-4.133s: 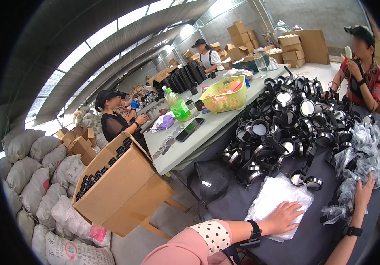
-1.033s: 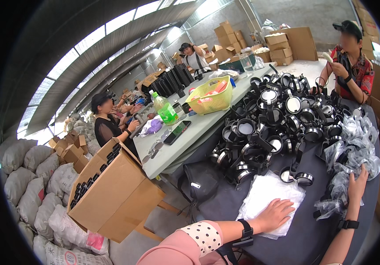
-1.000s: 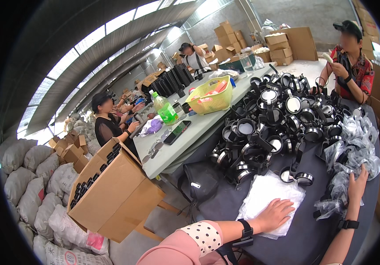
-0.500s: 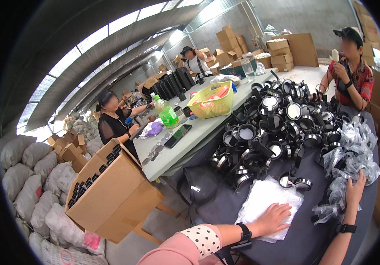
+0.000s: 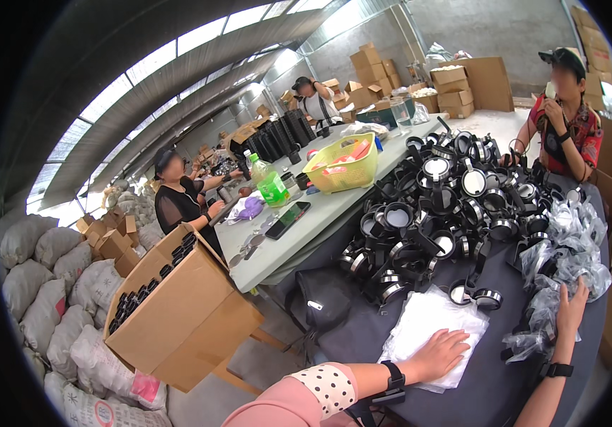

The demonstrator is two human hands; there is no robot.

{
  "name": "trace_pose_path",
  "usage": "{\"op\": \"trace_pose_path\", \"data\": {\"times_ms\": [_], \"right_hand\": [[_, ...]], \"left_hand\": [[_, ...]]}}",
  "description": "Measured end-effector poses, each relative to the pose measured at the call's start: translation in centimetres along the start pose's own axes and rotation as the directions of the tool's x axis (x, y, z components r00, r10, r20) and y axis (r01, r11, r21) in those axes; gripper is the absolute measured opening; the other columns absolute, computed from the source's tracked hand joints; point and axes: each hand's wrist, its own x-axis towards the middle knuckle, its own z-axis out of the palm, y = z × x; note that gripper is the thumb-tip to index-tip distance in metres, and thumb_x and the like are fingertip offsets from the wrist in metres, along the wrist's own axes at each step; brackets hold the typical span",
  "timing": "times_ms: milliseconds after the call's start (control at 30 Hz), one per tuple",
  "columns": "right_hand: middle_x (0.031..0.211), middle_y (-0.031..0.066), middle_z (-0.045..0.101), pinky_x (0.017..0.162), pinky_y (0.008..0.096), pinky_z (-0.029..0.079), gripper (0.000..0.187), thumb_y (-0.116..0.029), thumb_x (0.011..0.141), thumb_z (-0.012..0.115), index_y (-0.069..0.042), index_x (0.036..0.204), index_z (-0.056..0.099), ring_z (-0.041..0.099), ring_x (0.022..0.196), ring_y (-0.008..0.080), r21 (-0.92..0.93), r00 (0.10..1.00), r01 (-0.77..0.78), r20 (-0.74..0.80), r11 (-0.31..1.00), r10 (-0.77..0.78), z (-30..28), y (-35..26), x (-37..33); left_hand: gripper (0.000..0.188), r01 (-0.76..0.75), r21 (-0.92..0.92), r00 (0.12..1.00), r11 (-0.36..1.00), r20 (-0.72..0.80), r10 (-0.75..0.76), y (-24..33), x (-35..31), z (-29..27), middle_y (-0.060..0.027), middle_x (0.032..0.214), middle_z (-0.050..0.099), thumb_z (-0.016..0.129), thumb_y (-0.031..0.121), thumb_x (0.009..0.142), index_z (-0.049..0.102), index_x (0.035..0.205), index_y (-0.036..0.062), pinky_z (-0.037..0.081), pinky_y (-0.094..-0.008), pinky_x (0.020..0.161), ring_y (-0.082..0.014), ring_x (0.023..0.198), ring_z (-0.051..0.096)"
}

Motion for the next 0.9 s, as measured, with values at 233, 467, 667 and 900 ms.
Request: {"op": "trace_pose_path", "data": {"times_ms": [233,467,667,900], "right_hand": [[0.138,0.0196,0.043,0.105,0.0407,0.036,0.059,-0.025,0.09,0.061,-0.003,0.141,0.04,0.043,0.128,0.0376,-0.004,1.0,-0.005,0.0,1.0,0.005,0.04,0.04,-0.09],[0.138,0.0199,0.043,0.106,0.0406,0.036,0.059,-0.016,0.087,0.062,-0.003,0.14,0.04,0.043,0.128,0.0375,-0.001,1.0,0.014,-0.018,1.0,-0.014,0.45,0.79,0.1],[0.139,0.0196,0.043,0.106,0.0403,0.036,0.06,-0.016,0.087,0.062,-0.003,0.14,0.04,0.043,0.128,0.0372,-0.001,1.0,0.012,-0.011,1.0,-0.012,0.27,0.49,0.01],[0.138,0.0193,0.043,0.105,0.04,0.037,0.06,-0.015,0.086,0.062,-0.003,0.14,0.04,0.044,0.128,0.037,0.007,1.0,0.012,-0.009,1.0,-0.012,0.28,0.74,0.07]], "left_hand": [[0.035,-0.009,-0.003,1.0,1.0,-0.011,0.009,0.0,0.08,0.0,-0.0136,0.138,0.047,0.056,0.013,0.089,0.054,0.123,0.0068,0.029,-0.0464,0.108,-0.0285,0.132,0.041],[0.035,-0.004,-0.016,1.0,1.0,-0.004,0.004,0.19,0.24,-0.26,-0.0136,0.137,0.047,0.056,0.013,0.089,0.054,0.123,0.0065,0.029,-0.0467,0.108,-0.0293,0.131,0.042],[0.037,-0.009,-0.025,1.0,1.0,-0.007,0.009,0.09,0.11,-0.06,-0.0129,0.138,0.046,0.058,0.021,0.09,0.054,0.124,0.008,0.029,-0.0474,0.108,-0.0285,0.132,0.041],[0.042,-0.003,-0.025,1.0,1.0,0.024,0.003,0.29,0.14,-0.41,-0.0135,0.139,0.045,0.059,0.028,0.089,0.053,0.127,0.0089,0.028,-0.0479,0.109,-0.029,0.133,0.039]]}}
